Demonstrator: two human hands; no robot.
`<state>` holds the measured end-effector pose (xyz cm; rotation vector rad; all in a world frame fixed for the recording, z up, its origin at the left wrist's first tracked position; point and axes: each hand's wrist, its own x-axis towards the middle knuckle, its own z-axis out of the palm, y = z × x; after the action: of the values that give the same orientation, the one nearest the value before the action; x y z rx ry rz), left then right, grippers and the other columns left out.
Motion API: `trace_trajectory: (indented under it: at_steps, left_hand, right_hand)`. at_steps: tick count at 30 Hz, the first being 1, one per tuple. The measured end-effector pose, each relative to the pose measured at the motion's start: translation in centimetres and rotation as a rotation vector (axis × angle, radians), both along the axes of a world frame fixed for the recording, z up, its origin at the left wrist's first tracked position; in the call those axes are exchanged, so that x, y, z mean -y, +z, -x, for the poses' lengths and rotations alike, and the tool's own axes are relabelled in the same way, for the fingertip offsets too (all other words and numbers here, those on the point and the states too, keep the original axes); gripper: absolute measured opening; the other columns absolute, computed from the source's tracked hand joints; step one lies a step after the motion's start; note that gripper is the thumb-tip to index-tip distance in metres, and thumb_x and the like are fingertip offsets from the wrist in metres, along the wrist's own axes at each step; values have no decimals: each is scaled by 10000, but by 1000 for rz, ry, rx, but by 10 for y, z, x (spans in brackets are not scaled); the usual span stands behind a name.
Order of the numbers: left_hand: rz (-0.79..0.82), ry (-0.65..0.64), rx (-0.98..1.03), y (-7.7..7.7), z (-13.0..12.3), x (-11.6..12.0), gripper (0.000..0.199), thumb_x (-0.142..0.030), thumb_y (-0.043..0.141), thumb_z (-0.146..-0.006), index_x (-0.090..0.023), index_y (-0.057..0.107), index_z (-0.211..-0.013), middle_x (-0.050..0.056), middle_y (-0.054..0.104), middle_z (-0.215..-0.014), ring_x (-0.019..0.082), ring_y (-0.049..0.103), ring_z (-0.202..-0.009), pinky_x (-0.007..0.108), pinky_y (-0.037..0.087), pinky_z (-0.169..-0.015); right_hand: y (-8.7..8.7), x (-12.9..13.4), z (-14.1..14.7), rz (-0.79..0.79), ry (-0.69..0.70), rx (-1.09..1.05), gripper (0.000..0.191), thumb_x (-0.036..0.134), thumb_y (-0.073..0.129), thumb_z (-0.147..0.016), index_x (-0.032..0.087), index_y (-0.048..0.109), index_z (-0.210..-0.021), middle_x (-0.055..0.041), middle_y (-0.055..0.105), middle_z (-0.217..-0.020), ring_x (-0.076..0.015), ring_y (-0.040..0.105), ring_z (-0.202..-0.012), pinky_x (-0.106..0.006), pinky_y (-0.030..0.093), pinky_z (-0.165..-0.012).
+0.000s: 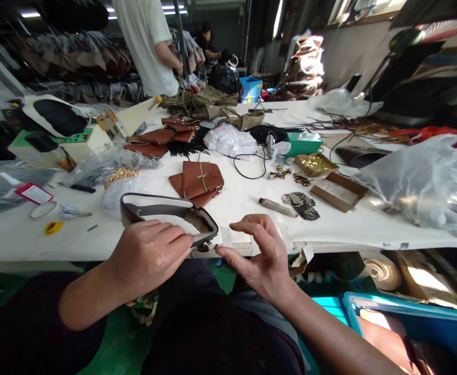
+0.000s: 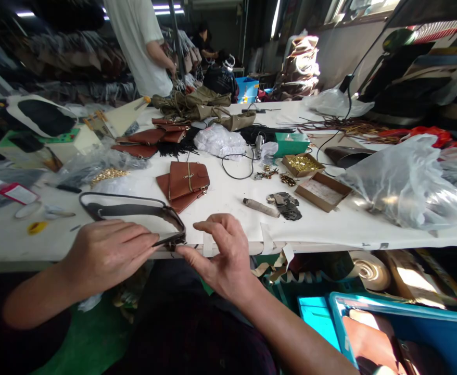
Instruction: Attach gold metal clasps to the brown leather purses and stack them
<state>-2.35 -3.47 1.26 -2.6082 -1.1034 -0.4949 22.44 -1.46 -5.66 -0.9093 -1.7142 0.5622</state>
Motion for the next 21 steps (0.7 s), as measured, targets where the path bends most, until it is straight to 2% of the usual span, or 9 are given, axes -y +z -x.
trace_trajectory:
  at_steps: [2, 4, 6, 10, 13, 15, 17, 19, 21]
  left_hand:
    - [-152, 18, -119, 2, 0, 3, 191, -144, 604, -984, -201, 748, -872, 25, 715, -738, 190, 639, -657, 369, 432, -635]
    - [-223, 47, -209, -2, -3, 6, 202, -117, 595, -968, -203, 723, -837, 18, 678, -700, 193, 614, -635, 382, 411, -625]
    - [-207, 93, -254, -11, -7, 8, 222, -96, 590, -950, -210, 685, -784, 19, 646, -674, 200, 605, -636, 392, 406, -628]
    - [-59, 128, -310, -34, -22, 14, 214, -86, 584, -944, -190, 673, -779, 51, 667, -701, 245, 641, -688, 425, 458, -684]
    - [120, 144, -361, -40, -33, 22, 136, -232, 663, -955, -124, 736, -997, 127, 762, -887, 316, 710, -859, 487, 517, -857]
    - [258, 169, -388, -36, -37, 28, 432, -378, 752, -902, -87, 708, -1217, 198, 783, -1084, 364, 727, -995, 497, 524, -908]
    - [372, 162, -404, -29, -35, 35, 674, -465, 810, -830, -93, 644, -1367, 226, 770, -1196, 375, 736, -1030, 460, 533, -860]
    - [435, 100, -397, -19, -33, 38, 743, -522, 824, -789, -131, 636, -1392, 209, 782, -1179, 364, 750, -996, 427, 529, -814]
    - [477, 17, -370, -10, -33, 38, 709, -577, 819, -774, -169, 675, -1336, 179, 802, -1097, 351, 760, -950, 414, 525, -805]
  right_hand:
    - [-4, 6, 14, 366, 111, -220, 377, 559, 810, -884, 227, 691, -1019, -42, 692, -869, -219, 675, -791, -376, 562, -743]
    - [-12, 8, 33, 682, 250, -432, 428, 593, 802, -868, 218, 644, -1002, -16, 686, -830, -190, 671, -730, -332, 555, -685]
    - [-23, 8, 52, 805, 292, -596, 451, 562, 851, -812, 210, 636, -995, -14, 698, -872, -181, 674, -765, -316, 551, -713]
    - [-47, 4, 76, 782, 221, -716, 265, 409, 816, -820, 194, 696, -917, 6, 670, -856, -153, 602, -786, -288, 499, -768]
    - [-60, 3, 78, 750, 161, -719, 167, 362, 724, -867, 197, 710, -886, 16, 643, -819, -150, 559, -772, -282, 471, -760]
    - [-66, 6, 74, 736, 139, -718, 178, 378, 704, -882, 201, 704, -888, 20, 626, -802, -149, 545, -747, -283, 470, -739]
    - [-71, 9, 70, 730, 125, -719, 188, 392, 697, -893, 205, 703, -902, 24, 612, -788, -147, 533, -729, -281, 469, -723]
    - [-77, 12, 68, 735, 93, -720, 187, 394, 685, -901, 208, 705, -908, 26, 602, -771, -146, 531, -724, -276, 467, -716]
    - [-84, 14, 67, 764, 64, -751, 201, 411, 673, -903, 213, 703, -923, 28, 600, -757, -145, 534, -703, -272, 470, -694]
